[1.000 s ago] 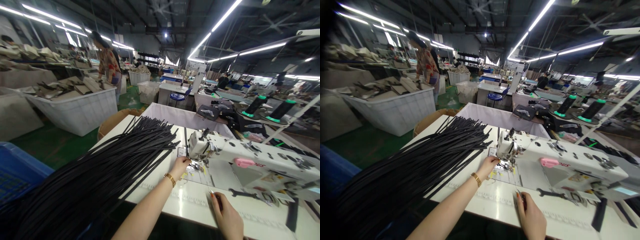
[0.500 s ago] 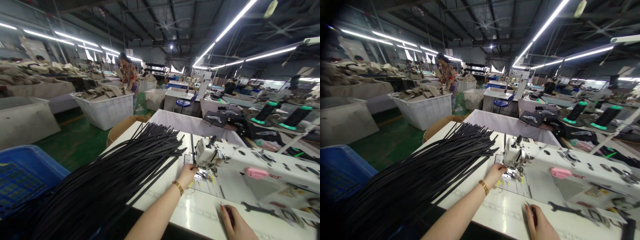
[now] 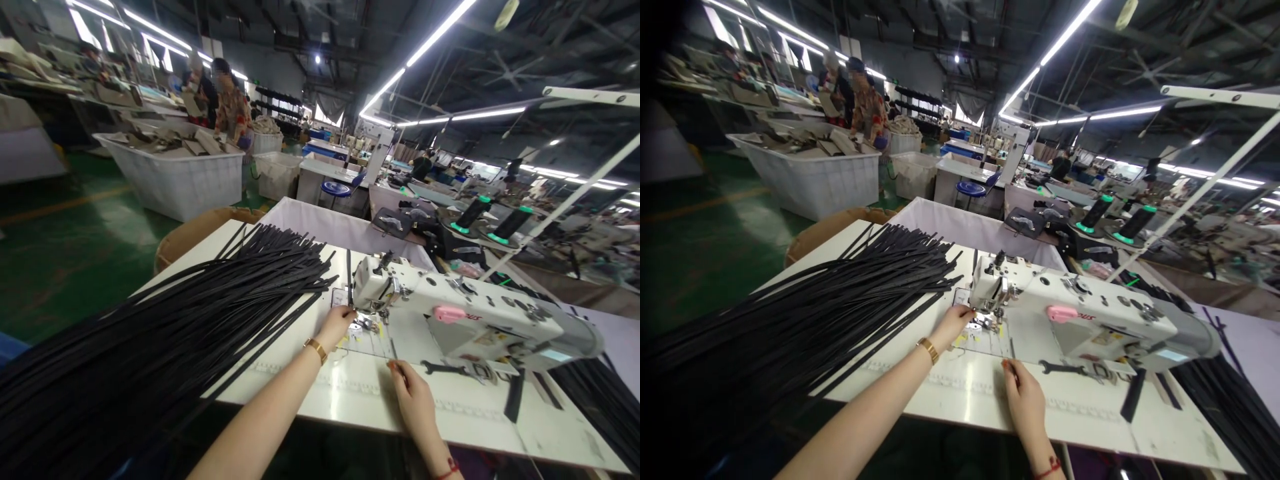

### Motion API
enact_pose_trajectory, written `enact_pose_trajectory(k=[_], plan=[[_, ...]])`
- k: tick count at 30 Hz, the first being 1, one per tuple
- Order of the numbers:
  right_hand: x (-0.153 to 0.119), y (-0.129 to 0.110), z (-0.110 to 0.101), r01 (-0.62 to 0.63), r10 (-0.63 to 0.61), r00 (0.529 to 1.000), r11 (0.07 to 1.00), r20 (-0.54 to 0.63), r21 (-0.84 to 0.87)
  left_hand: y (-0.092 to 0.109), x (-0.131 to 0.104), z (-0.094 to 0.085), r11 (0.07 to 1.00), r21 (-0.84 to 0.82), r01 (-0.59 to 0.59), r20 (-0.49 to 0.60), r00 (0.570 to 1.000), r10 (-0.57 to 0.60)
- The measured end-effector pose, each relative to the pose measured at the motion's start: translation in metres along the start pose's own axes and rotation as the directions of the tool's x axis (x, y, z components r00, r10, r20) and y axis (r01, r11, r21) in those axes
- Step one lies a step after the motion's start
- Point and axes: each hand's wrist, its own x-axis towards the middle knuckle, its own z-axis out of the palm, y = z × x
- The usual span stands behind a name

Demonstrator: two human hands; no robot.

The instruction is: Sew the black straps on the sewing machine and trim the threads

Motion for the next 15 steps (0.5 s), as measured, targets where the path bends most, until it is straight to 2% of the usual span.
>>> enact_pose_trajectory(k=[5, 8, 15], plan=[[0.028, -0.025, 0.013, 0.157, -0.151, 0.986, 0.983, -0.065, 0.099, -0.003, 0.003, -0.001, 0.999, 0.019, -0.035, -0.003, 0.999, 0.035], [0.051, -0.030, 0.026, 0.215, -0.198, 0.974, 0.960, -0.110, 0.178, -0.005, 0.005, -0.002, 0.999, 0.033, -0.036, 0.000, 0.999, 0.036], [0.092, -0.032, 0.052, 0.215, -0.170, 0.967, 0.943, -0.188, 0.255, -0.010, 0.009, -0.001, 0.998, 0.067, -0.012, 0.005, 1.000, 0.012]])
